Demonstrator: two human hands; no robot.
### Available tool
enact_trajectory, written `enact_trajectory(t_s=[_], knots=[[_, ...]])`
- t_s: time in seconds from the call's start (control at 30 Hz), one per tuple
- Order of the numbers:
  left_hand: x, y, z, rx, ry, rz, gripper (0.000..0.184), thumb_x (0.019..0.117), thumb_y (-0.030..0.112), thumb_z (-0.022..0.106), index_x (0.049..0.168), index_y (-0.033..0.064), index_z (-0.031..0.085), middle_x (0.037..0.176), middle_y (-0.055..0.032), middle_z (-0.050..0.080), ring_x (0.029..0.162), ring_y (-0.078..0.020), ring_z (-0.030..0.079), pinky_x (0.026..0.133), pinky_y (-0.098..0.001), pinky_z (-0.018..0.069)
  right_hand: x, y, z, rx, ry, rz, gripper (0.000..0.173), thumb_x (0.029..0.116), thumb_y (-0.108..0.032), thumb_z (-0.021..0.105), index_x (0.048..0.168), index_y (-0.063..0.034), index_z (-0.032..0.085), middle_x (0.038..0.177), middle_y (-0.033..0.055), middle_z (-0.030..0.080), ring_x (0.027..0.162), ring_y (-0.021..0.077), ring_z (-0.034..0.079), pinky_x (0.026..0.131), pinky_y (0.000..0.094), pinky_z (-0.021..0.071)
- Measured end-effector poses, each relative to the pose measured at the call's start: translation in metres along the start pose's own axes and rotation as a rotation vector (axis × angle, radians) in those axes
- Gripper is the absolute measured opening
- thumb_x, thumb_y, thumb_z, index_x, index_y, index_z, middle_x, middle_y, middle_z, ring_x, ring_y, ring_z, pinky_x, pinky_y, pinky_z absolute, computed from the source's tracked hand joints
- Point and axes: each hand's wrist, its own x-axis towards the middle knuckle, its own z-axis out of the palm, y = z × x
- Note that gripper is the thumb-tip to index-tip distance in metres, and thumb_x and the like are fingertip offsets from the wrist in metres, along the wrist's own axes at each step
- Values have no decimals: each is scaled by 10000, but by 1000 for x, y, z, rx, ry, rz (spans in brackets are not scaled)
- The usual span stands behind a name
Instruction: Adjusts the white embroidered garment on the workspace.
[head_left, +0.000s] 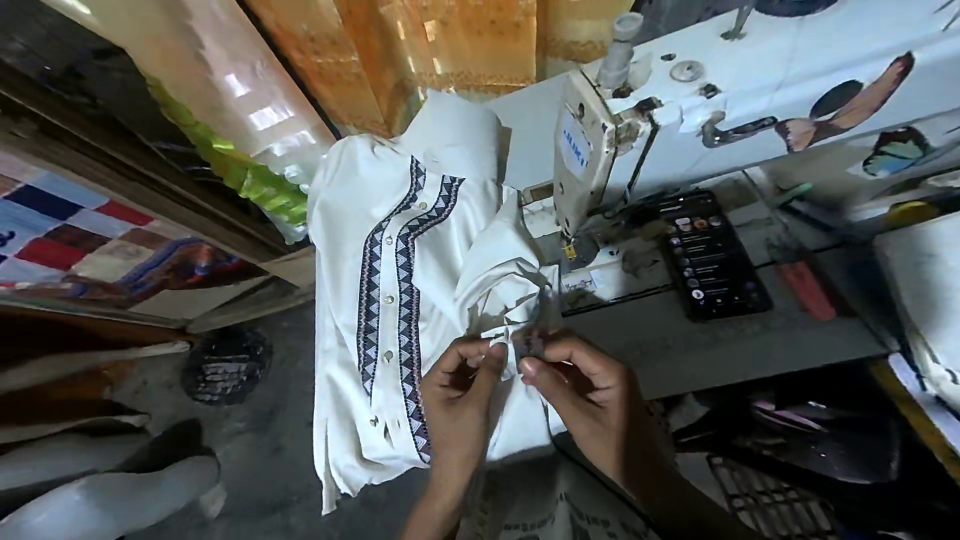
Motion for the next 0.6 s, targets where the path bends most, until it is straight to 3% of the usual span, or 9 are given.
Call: enact_trajectory(t_s=[0.23, 0.33, 0.6], knots=[[-3, -1, 6, -61, 24, -13, 71, 963, 18, 640, 945, 47, 703, 830, 23, 700, 721, -26, 652, 681, -192, 565, -4, 9, 3, -100, 60, -6, 156, 946, -99, 660, 825, -4, 632, 1032, 88, 675, 916, 11, 661, 765, 133, 570], [-5, -3, 9, -73, 19, -11, 76, 973, 24, 628, 958, 51, 698, 822, 31, 695, 709, -16, 643, 674, -185, 560, -3, 11, 3, -125, 73, -10, 142, 935, -90, 675, 832, 4, 656, 1040, 95, 679, 940, 14, 665, 791, 136, 574], [-7, -3, 10, -54, 18, 32, 79, 978, 13, 610, 959, 44, 680, 826, 32, 696, 713, -15, 645, 680, -184, 562, -1, 16, 6, -165, 77, -24, 153, 922, -95, 690, 811, 5, 657, 1036, 104, 675, 901, 12, 657, 746, 121, 560]])
